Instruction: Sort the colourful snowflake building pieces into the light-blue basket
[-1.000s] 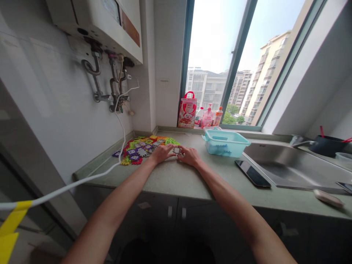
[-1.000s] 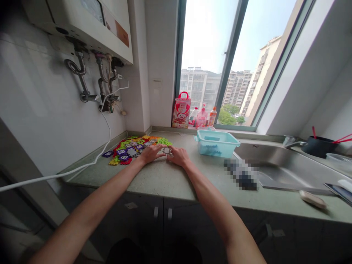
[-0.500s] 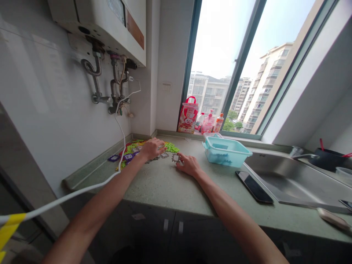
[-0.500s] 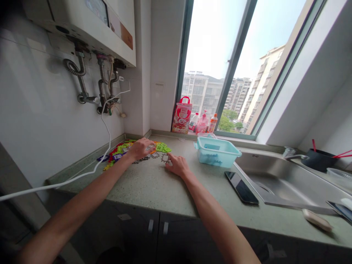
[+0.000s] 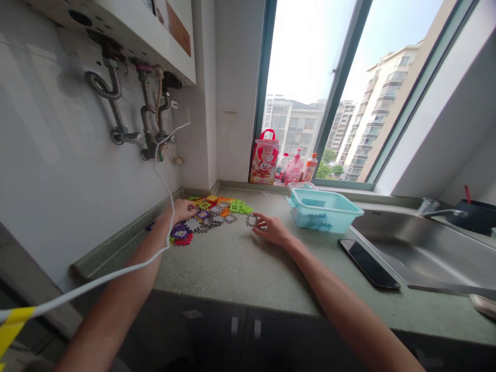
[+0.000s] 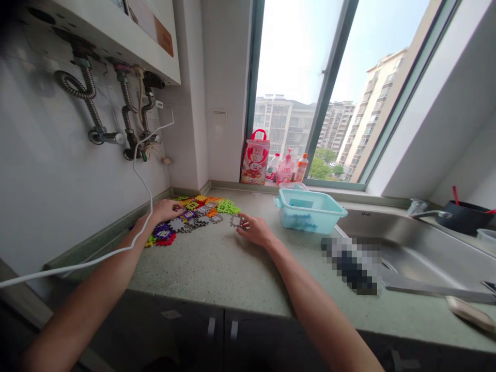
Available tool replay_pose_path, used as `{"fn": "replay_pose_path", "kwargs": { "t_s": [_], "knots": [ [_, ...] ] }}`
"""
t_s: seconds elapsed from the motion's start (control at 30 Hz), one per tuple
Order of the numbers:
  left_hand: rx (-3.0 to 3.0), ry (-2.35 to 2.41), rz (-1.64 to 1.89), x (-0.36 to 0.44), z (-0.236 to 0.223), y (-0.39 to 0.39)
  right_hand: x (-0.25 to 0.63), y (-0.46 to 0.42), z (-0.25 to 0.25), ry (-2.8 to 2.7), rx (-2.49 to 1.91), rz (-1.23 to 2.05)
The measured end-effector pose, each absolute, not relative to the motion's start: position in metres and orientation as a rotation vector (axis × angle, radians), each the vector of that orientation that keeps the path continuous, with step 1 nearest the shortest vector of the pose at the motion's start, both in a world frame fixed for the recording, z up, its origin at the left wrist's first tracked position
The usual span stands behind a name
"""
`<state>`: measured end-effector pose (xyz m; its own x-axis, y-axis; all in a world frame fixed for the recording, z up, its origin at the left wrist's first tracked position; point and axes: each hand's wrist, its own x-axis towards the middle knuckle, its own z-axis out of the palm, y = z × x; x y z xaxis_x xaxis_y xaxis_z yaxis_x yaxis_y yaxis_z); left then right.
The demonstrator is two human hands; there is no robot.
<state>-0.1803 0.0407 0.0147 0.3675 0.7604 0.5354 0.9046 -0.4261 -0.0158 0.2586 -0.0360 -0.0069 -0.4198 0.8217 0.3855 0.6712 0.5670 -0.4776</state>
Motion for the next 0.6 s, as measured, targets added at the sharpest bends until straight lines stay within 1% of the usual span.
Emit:
{"fn": "replay_pose_path", "kwargs": {
  "t_s": [0.1,0.17,0.27,0.33,0.4,0.5,0.6],
  "knots": [
    [-2.101,-1.729,-0.65,-0.17,0.026,0.03,0.258,-0.034,-0.009,-2.202,-1.186,0.351],
    [-2.078,-1.707,-0.71,-0.151,0.035,0.017,0.258,-0.031,-0.011,-2.193,-1.194,0.353],
    [-2.386,-1.375,-0.776,-0.104,0.04,-0.006,0.257,-0.03,-0.011,-2.185,-1.208,0.335],
    [-2.679,-1.094,-0.713,-0.069,0.034,-0.02,0.257,-0.031,-0.01,-2.184,-1.21,0.331],
    [-2.841,-0.909,-0.622,-0.038,0.023,-0.029,0.258,-0.032,-0.007,-2.184,-1.202,0.331],
    [-2.901,-0.826,-0.568,-0.013,0.011,-0.035,0.257,-0.034,-0.006,-2.197,-1.178,0.328],
    [-2.888,-0.81,-0.579,-0.017,0.019,-0.035,0.253,-0.036,-0.006,-2.229,-1.134,0.327]
  ]
}}
